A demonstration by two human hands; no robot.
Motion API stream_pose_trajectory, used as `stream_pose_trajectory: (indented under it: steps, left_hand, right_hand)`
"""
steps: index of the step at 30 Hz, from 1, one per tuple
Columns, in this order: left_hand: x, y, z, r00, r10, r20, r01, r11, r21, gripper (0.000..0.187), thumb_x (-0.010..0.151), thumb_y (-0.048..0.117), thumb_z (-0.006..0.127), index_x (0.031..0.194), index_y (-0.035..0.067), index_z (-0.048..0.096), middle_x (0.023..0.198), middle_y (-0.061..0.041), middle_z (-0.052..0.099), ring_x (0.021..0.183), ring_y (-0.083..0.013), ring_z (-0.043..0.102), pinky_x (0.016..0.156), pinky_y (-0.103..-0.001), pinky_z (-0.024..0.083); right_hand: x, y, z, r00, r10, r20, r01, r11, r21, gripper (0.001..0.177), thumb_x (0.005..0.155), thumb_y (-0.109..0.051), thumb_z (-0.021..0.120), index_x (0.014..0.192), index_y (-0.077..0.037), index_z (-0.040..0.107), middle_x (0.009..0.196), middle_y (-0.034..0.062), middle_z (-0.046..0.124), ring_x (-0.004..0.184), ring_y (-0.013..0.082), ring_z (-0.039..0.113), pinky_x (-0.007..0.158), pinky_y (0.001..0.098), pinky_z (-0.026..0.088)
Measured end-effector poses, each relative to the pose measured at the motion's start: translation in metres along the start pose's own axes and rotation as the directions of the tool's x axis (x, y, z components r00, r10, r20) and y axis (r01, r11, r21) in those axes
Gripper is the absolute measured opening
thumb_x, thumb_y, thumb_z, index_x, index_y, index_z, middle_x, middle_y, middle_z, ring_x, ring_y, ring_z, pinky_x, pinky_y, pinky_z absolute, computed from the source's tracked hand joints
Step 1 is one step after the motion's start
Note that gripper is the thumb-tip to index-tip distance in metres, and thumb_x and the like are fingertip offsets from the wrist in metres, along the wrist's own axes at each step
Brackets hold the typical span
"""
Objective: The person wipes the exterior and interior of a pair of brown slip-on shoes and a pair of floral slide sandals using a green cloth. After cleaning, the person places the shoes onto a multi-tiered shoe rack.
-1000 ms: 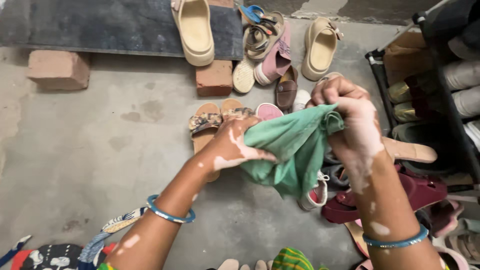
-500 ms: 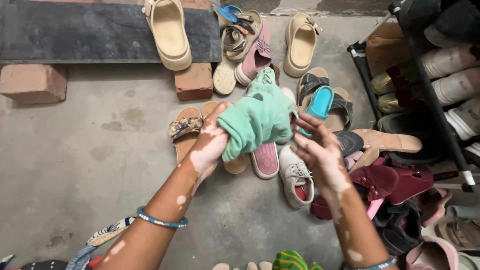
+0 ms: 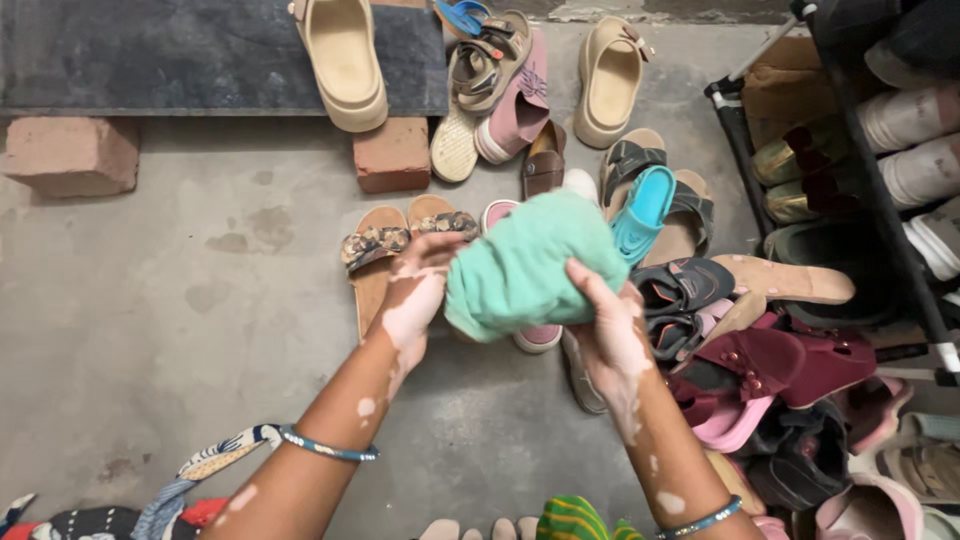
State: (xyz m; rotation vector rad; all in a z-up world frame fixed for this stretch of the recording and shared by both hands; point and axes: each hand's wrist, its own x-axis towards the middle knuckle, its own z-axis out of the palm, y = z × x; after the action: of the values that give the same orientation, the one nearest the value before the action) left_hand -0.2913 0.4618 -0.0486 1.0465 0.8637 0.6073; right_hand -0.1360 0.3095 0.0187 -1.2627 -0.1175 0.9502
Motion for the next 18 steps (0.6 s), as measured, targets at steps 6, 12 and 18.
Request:
stream_pose_trajectory:
  steps: [6,12,18]
  left_hand:
    - [-0.028,0.013,0.014,0.997,-0.072,-0.003,0.072,0.986,0.148,0.045,0.090,0.032,0.067,0.131,0.013,0.061,0.125,-0.007,0.069,0.114,-0.0189,0.066,0.095,-0.035,0.054]
    - [-0.059,0.032,0.029,0.931,-0.356,0.079,0.346,0.932,0.111,0.073,0.079,0.054,0.070,0.140,0.017,0.056,0.134,-0.004,0.065,0.117,-0.0160,0.064,0.092,-0.040,0.054]
    - [-0.054,0.017,0.014,0.930,-0.348,0.120,0.338,0.936,0.094,0.063,0.084,0.054,0.068,0.131,0.013,0.065,0.128,-0.006,0.069,0.113,-0.0170,0.066,0.090,-0.035,0.055]
  right_hand:
    - [-0.004,0.013,0.000,0.997,-0.064,-0.049,0.062,0.998,-0.024,0.058,0.080,-0.006,0.072,0.135,-0.012,0.052,0.121,0.0072,0.066,0.112,0.0238,0.067,0.092,0.0417,0.057]
    - [-0.019,0.042,0.006,0.971,-0.005,0.238,0.035,0.992,-0.120,0.065,0.077,0.000,0.072,0.138,-0.009,0.051,0.127,0.0082,0.064,0.120,0.0226,0.062,0.101,0.0372,0.050]
    - [-0.021,0.047,0.015,0.968,0.094,0.233,-0.041,0.974,-0.222,0.063,0.080,-0.010,0.074,0.140,-0.013,0.054,0.125,0.0072,0.067,0.116,0.0204,0.064,0.098,0.0380,0.053]
